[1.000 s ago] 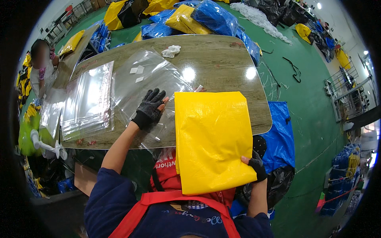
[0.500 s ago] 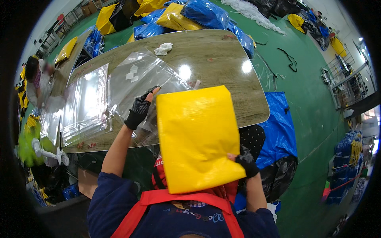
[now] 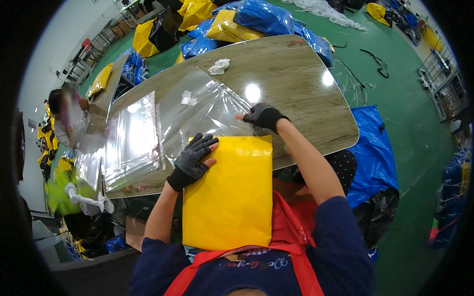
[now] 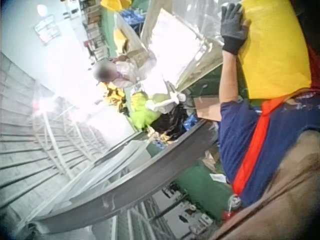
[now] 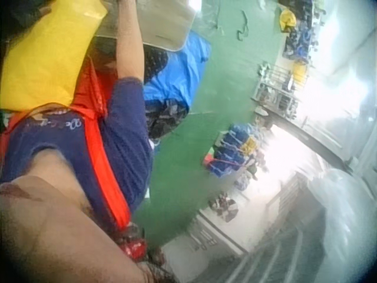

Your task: The person folds blue and yellow waterproof pouches on a table and places each folded pouch into a clear plastic bag. The person repeats this process for multiple pouches, handling them one at a time.

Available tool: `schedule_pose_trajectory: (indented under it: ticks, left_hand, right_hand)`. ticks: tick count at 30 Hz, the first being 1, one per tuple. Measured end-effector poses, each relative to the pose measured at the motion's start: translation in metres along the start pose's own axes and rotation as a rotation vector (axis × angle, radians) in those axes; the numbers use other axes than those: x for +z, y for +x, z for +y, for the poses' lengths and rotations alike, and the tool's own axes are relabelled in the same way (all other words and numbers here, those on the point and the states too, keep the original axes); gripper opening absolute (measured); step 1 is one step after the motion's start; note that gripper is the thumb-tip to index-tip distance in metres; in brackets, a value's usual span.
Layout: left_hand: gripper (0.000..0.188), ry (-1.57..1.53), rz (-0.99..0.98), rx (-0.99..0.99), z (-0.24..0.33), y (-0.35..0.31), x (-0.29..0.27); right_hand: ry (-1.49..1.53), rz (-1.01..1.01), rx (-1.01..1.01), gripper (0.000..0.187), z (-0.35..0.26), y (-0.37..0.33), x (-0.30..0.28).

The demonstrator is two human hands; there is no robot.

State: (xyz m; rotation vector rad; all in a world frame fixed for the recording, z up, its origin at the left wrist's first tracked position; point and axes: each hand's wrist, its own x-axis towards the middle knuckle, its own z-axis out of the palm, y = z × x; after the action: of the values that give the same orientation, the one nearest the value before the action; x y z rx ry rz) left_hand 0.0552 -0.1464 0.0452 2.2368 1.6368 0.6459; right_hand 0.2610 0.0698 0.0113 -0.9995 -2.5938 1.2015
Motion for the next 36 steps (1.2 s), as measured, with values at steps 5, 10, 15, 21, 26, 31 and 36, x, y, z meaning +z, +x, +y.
schedule_pose_trajectory:
  ticks: [5, 10, 15, 21, 26, 31, 36]
  left_hand:
    - [0.062, 0.242, 0.166, -0.215, 0.004, -0.03, -0.005]
    - [0.054, 0.181, 0.196, -0.234, -0.008, -0.04, 0.007]
    - [0.057, -0.034, 0.331, -0.294, -0.006, -0.039, 0.015]
    - [0.048, 0.0, 0.337, -0.304, -0.006, -0.049, 0.019]
    - [0.046, -0.077, 0.374, -0.304, 0.002, -0.05, 0.022]
    - [0.046, -0.034, 0.352, -0.308, 0.003, -0.049, 0.026]
    - [0.047, -0.162, 0.448, -0.251, -0.003, -0.047, 0.03]
  right_hand:
    - [0.632, 0.018, -0.125, 0.038, 0.024, -0.002, 0.017]
    - [1.028, -0.021, 0.064, 0.023, 0.007, -0.083, 0.017]
    - [0.946, 0.054, 0.044, 0.018, 0.011, -0.085, 0.04]
    - [0.081, 0.393, 0.051, 0.036, 0.022, -0.086, 0.072]
    - [-0.206, -0.05, 0.13, 0.034, -0.001, -0.135, 0.055]
    - [0.293, -0.334, 0.185, 0.053, -0.008, -0.133, -0.008]
    - [0.154, 0.181, 0.218, 0.059, 0.002, -0.075, 0.037]
